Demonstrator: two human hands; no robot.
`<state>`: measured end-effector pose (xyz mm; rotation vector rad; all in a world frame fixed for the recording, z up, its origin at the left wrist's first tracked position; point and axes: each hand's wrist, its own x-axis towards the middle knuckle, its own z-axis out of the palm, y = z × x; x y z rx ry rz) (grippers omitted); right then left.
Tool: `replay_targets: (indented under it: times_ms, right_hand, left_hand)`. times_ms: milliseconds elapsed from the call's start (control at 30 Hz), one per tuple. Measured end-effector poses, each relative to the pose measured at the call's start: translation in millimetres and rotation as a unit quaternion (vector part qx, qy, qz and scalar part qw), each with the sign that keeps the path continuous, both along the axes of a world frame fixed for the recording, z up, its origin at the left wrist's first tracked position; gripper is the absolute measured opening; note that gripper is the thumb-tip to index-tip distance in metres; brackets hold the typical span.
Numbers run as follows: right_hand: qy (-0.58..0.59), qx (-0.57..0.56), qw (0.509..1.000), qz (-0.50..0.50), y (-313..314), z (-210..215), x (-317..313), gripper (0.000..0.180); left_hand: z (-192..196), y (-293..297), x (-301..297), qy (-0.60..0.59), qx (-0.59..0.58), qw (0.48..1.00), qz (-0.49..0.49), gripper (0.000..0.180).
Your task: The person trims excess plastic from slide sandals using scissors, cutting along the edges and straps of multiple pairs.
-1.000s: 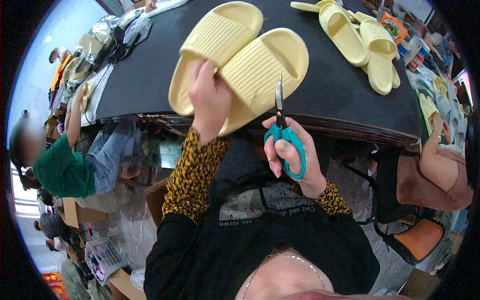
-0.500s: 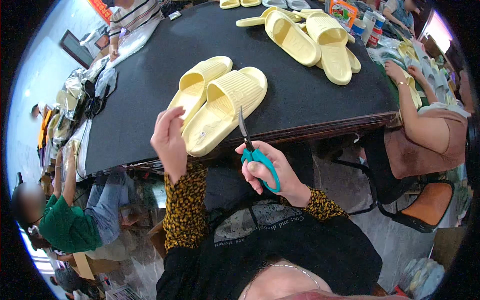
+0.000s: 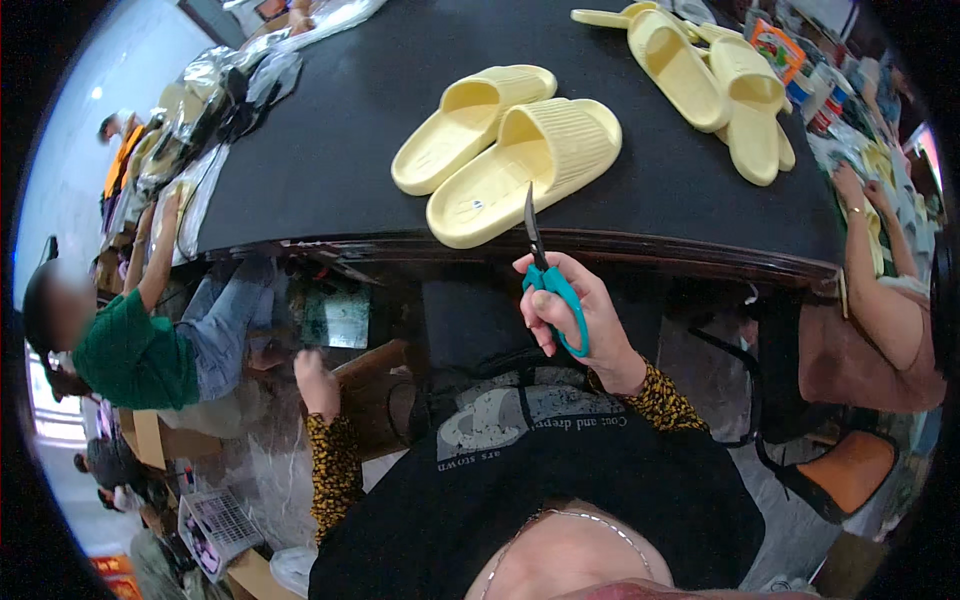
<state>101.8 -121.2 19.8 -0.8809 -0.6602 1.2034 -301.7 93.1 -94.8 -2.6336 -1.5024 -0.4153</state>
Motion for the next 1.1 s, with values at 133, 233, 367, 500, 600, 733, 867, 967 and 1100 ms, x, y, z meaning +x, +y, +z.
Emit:
replay_targets:
  times_ms: [133,233,367,500,600,733,867,967,1100]
  right_hand:
    - [-0.048,-0.04,0.998,-0.003,1.2,-5.5,-4.0,0.034]
    - [-0.049,-0.046,0.998,0.003,-2.1,-6.5,-4.4,0.035]
    - [-0.083,-0.057,0.995,-0.001,-2.7,-8.8,-4.7,0.036]
    - [-0.079,-0.05,0.996,-0.002,-4.4,-11.8,-2.6,0.036]
    - [-0.09,-0.058,0.994,-0.013,-10.9,-17.9,3.0,0.038]
    - [-0.09,-0.064,0.992,-0.061,-22.7,-23.3,13.4,0.039]
    - [-0.088,-0.057,0.99,-0.091,-23.9,-30.3,21.0,0.039]
    - [-0.089,-0.05,0.99,-0.099,-25.2,-29.1,23.6,0.039]
    - [-0.089,-0.025,0.981,-0.173,-29.7,-32.7,33.0,0.041]
  left_hand:
    - [-33.3,-20.5,-20.2,0.047,-0.024,0.996,0.073,0.027]
    - [-20.8,-11.6,18.0,-0.083,0.023,0.996,0.041,0.029]
    - [37.8,-3.3,99.0,-0.195,0.121,0.972,-0.044,0.025]
    - [88.1,-13.1,186.9,-0.306,0.105,0.938,-0.125,0.02]
    - [102.6,-24.5,237.8,-0.338,0.022,0.928,-0.155,0.02]
    - [103.9,-29.4,266.5,-0.447,-0.281,0.843,-0.104,0.031]
    - [111.3,-38.2,278.3,-0.563,-0.456,0.684,-0.086,0.038]
    - [105.8,-35.1,274.5,-0.578,-0.471,0.658,-0.107,0.037]
    - [109.4,-35.4,260.6,-0.634,-0.437,0.629,-0.109,0.038]
